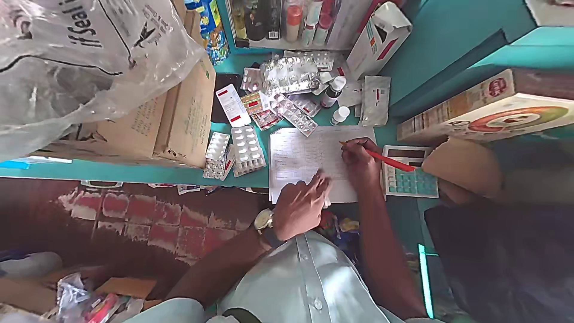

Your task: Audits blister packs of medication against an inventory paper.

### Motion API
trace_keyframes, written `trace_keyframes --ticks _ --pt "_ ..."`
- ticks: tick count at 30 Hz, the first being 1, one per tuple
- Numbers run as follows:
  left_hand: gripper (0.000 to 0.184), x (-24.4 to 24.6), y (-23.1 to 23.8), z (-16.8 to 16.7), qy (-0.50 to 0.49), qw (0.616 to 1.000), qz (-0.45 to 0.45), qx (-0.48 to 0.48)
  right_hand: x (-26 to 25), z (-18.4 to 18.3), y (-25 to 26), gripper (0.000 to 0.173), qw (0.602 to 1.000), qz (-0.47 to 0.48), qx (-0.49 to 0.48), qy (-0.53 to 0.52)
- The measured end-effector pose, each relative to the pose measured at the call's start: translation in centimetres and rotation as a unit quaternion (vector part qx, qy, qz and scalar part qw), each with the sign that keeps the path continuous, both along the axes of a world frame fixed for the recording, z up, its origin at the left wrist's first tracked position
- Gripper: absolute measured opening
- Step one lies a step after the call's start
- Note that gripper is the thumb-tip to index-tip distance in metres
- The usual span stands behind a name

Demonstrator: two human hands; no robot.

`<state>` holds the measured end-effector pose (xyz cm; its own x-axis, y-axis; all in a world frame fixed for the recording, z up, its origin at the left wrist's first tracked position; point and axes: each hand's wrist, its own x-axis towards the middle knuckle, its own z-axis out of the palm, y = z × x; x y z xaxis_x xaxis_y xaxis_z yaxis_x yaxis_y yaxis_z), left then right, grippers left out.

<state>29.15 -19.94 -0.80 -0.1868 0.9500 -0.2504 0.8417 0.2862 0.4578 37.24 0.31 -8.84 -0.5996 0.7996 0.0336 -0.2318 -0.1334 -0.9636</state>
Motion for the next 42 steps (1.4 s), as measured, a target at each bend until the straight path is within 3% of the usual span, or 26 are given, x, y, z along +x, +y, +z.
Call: trace_keyframes --ticks 3,5,8,10,12,13,15,18,22,26,29,31,33,36,38,42 --pt "0.040 -0.8 -3.7 1.1 -0.178 0.977 -0.036 0.109 -0.1 0.9 0.6 0.013 0.993 -0.015 -0.119 0.005" --pt "0.036 -1.3 -5.6 -0.2 -0.362 0.912 -0.011 0.195 -0.2 1.7 1.2 0.022 0.986 -0.011 -0.166 0.022" --pt "0.032 -1.4 -8.2 -2.0 -0.615 0.735 0.139 0.251 -0.2 3.4 1.1 0.043 0.985 0.000 -0.173 0.029" --pt "0.029 -1.8 -9.8 -3.0 -0.720 0.597 0.232 0.267 0.1 4.3 0.7 0.051 0.993 0.017 -0.111 0.028" --pt "0.032 -1.9 -11.1 -4.1 -0.794 0.476 0.257 0.278 0.1 4.9 0.0 0.050 0.998 0.048 -0.033 0.030" --pt "0.036 -1.8 -11.6 -4.4 -0.815 0.444 0.252 0.275 0.0 4.9 -0.4 0.047 0.997 0.069 0.009 0.029" --pt "0.045 -1.3 -12.2 -4.8 -0.828 0.440 0.236 0.253 -0.7 4.6 -1.7 0.035 0.991 0.103 0.077 0.018" --pt "0.056 -1.3 -12.6 -4.7 -0.814 0.487 0.203 0.245 -2.1 4.7 -4.4 0.010 0.975 0.149 0.160 -0.029" --pt "0.051 -1.6 -12.7 -4.7 -0.803 0.480 0.215 0.281 -3.3 5.2 -7.0 0.012 0.944 0.198 0.243 -0.100" --pt "0.037 -1.3 -13.2 -4.3 -0.794 0.442 0.288 0.302 -5.1 5.0 -9.2 0.015 0.914 0.232 0.303 -0.135" --pt "0.038 -1.3 -13.7 -5.1 -0.796 0.405 0.327 0.309 -8.5 3.8 -10.8 0.026 0.843 0.241 0.458 -0.149" --pt "0.039 -1.4 -13.9 -4.8 -0.784 0.410 0.350 0.308 -11.1 3.0 -11.5 0.033 0.771 0.256 0.559 -0.167" --pt "0.039 -1.4 -14.2 -4.3 -0.765 0.429 0.367 0.311 -12.8 3.0 -11.8 0.027 0.741 0.252 0.597 -0.175" --pt "0.040 -1.8 -14.9 -4.4 -0.740 0.443 0.378 0.335 -13.7 4.6 -11.1 0.022 0.785 0.212 0.561 -0.156" --pt "0.039 -2.0 -15.4 -4.8 -0.736 0.433 0.387 0.347 -13.5 5.9 -10.6 0.022 0.826 0.176 0.519 -0.133" --pt "0.039 -2.4 -16.2 -5.5 -0.722 0.427 0.405 0.363 -13.7 6.0 -10.4 0.024 0.864 0.135 0.465 -0.138"
